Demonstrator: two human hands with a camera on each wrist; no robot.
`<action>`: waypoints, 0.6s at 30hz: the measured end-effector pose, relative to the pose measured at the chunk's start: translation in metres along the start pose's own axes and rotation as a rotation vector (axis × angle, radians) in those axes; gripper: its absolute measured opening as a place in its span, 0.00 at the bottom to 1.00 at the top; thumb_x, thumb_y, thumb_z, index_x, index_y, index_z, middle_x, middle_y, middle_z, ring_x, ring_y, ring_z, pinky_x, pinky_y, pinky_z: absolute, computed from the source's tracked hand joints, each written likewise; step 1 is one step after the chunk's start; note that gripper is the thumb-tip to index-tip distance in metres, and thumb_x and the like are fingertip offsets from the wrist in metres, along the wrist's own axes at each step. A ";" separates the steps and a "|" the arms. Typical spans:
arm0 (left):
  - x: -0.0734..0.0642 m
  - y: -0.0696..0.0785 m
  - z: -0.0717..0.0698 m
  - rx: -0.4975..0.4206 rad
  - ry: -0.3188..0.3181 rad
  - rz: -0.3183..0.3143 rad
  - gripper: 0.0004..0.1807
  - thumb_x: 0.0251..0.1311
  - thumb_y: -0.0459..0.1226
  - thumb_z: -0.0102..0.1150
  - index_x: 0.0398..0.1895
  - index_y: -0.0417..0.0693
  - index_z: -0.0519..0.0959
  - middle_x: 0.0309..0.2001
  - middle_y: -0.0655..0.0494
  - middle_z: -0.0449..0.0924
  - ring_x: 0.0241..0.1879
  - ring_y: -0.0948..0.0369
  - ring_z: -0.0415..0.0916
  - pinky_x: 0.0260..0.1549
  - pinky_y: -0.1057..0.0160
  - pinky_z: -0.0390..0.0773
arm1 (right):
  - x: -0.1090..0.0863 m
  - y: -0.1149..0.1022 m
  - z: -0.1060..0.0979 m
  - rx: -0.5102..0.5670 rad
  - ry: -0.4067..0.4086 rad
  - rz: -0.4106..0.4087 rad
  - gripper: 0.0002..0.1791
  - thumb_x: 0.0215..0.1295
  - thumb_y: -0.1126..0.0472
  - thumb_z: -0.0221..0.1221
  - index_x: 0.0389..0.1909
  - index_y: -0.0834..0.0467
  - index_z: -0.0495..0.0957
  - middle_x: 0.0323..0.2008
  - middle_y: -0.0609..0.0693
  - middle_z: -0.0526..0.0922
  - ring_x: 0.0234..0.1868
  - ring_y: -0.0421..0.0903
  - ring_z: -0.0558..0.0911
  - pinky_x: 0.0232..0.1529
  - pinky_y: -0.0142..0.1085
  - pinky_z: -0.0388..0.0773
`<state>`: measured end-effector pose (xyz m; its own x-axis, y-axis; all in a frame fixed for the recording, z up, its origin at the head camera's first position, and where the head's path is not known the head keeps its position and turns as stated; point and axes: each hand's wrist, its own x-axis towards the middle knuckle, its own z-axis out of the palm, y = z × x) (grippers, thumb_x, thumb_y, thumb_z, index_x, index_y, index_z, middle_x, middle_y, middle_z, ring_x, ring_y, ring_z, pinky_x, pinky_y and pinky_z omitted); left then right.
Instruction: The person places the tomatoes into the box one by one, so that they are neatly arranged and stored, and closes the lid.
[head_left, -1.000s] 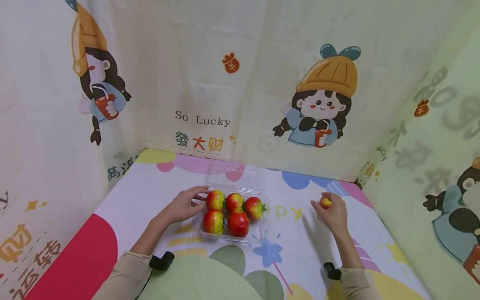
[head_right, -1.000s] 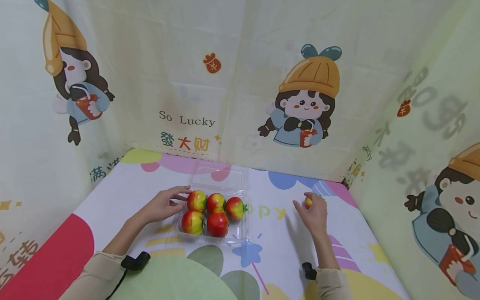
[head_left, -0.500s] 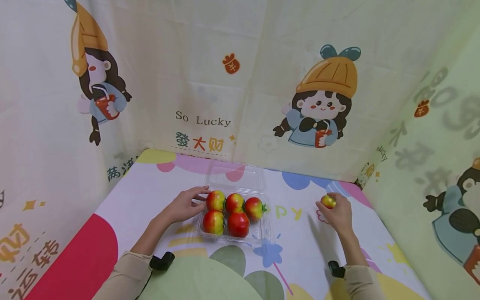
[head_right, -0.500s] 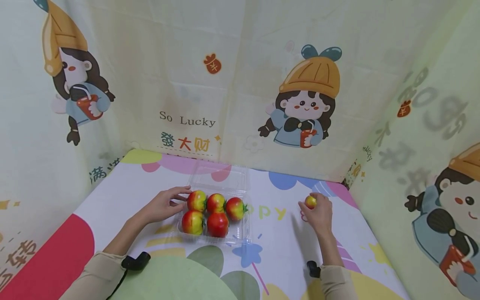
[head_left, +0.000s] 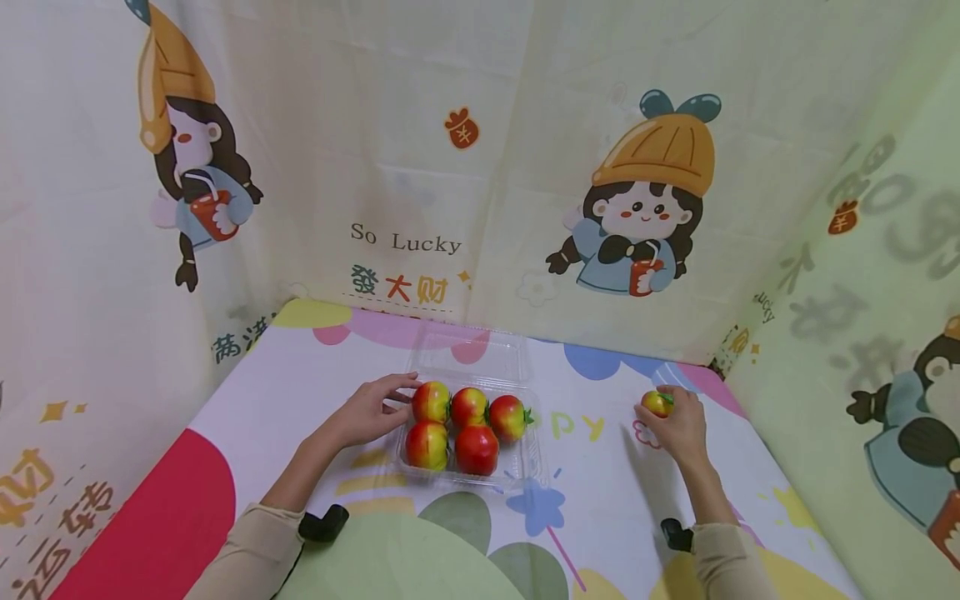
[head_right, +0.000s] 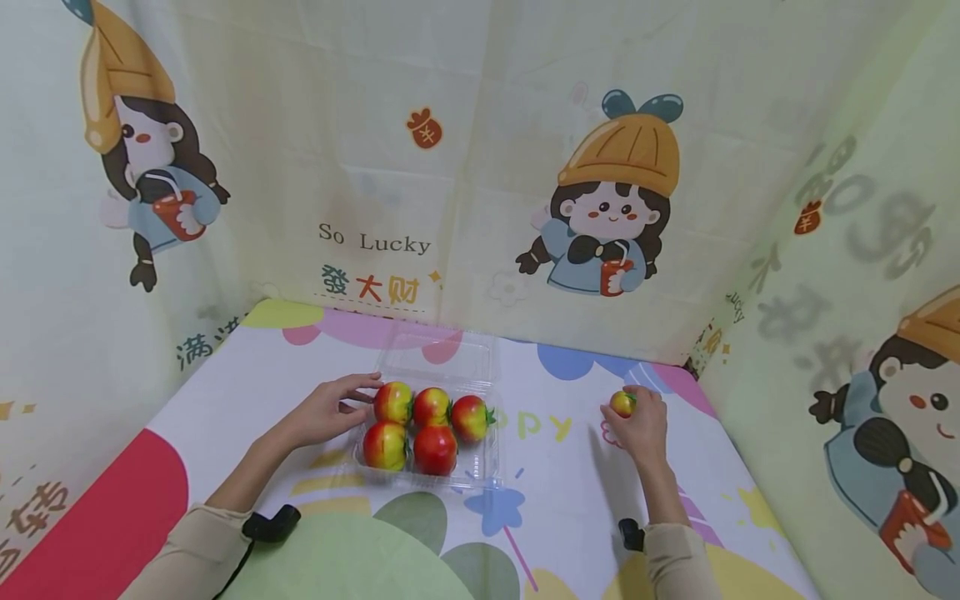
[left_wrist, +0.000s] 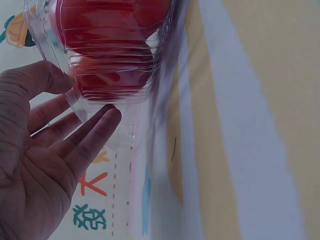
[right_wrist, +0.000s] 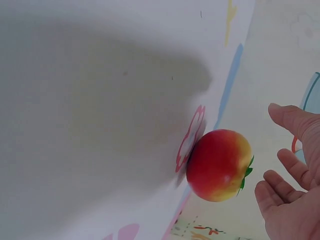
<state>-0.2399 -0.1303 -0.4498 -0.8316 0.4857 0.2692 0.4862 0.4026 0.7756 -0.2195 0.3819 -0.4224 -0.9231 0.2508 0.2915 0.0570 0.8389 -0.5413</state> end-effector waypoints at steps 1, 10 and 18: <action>0.000 0.000 0.000 0.000 0.000 0.000 0.24 0.65 0.30 0.60 0.65 0.39 0.75 0.71 0.37 0.69 0.55 0.45 0.82 0.49 0.51 0.86 | 0.001 0.001 0.000 -0.005 -0.002 -0.003 0.31 0.61 0.61 0.68 0.59 0.74 0.71 0.56 0.76 0.71 0.55 0.68 0.69 0.57 0.62 0.70; 0.000 0.000 0.001 0.000 0.006 -0.007 0.24 0.65 0.30 0.60 0.66 0.40 0.75 0.71 0.38 0.69 0.55 0.45 0.82 0.49 0.50 0.86 | 0.007 0.005 0.002 -0.025 -0.030 0.013 0.31 0.62 0.59 0.67 0.60 0.73 0.69 0.59 0.75 0.69 0.56 0.69 0.69 0.57 0.63 0.71; 0.001 -0.001 0.002 0.003 0.004 -0.012 0.25 0.65 0.31 0.60 0.66 0.40 0.75 0.72 0.38 0.69 0.55 0.45 0.82 0.49 0.51 0.86 | 0.010 0.009 0.002 -0.058 -0.080 -0.017 0.37 0.63 0.57 0.68 0.66 0.74 0.67 0.61 0.76 0.71 0.58 0.70 0.71 0.61 0.64 0.69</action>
<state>-0.2404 -0.1291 -0.4511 -0.8387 0.4773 0.2623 0.4769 0.4111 0.7769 -0.2290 0.3908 -0.4263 -0.9514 0.1985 0.2353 0.0604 0.8698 -0.4896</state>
